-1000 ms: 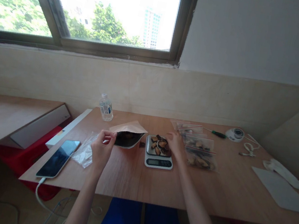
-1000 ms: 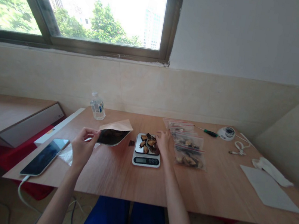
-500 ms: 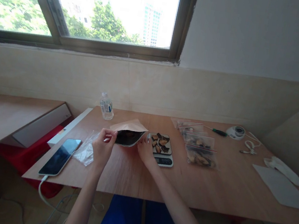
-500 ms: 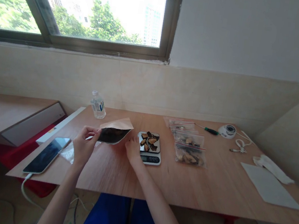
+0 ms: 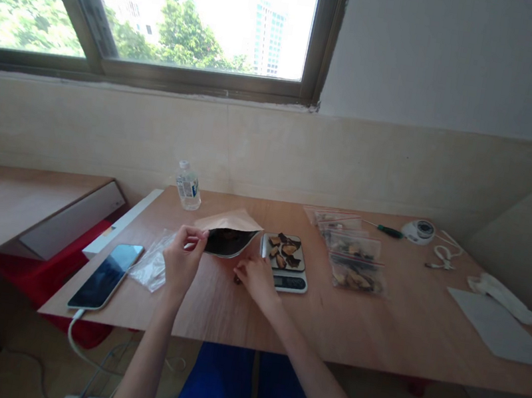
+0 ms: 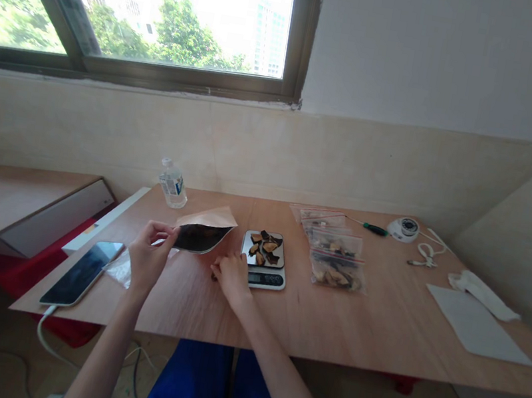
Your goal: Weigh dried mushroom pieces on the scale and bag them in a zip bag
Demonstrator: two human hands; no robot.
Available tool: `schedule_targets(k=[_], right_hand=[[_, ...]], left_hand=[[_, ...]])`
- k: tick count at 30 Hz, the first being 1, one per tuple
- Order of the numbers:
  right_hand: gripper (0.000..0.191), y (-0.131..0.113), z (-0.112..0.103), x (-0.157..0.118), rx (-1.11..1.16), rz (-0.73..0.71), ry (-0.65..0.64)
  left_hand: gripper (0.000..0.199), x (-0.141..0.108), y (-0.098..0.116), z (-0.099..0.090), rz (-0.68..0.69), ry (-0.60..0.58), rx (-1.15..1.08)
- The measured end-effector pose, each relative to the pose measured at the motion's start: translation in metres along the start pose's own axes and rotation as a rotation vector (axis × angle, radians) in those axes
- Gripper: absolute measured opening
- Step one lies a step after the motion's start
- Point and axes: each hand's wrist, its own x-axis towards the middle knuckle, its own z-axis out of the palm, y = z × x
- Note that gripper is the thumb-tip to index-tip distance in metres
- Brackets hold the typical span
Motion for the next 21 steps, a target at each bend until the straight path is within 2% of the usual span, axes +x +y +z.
schedule_targets(k=[3,6,10,14,16,18,20,21], right_hand=[[0.020,0.021,-0.010,-0.002,0.155,0.120,0.073],[0.019,0.044,-0.020,-0.001,0.196,0.232,0.140],[0.019,0.065,-0.024,0.002,0.081,0.276,0.171],[0.019,0.068,-0.025,0.003,-0.025,0.266,0.267],[0.019,0.060,-0.029,0.000,0.057,0.210,0.359],[0.021,0.043,-0.038,-0.007,0.216,0.067,0.432],[0.022,0.020,-0.050,-0.014,0.360,-0.130,0.426],[0.023,0.008,-0.055,-0.016,0.391,-0.222,0.383]], left_hand=[[0.021,0.000,0.000,-0.001,-0.003,0.003,0.006],[0.021,0.000,-0.001,0.000,-0.002,-0.003,-0.007],[0.021,0.000,-0.001,0.002,-0.003,-0.013,0.002],[0.021,0.000,0.000,0.002,0.006,-0.009,0.001],[0.021,0.001,0.001,0.002,0.013,-0.003,-0.006],[0.021,0.000,0.003,0.003,0.021,-0.003,-0.012],[0.021,-0.001,0.003,0.005,0.019,-0.012,-0.015],[0.020,-0.002,0.003,0.006,0.017,-0.022,-0.015]])
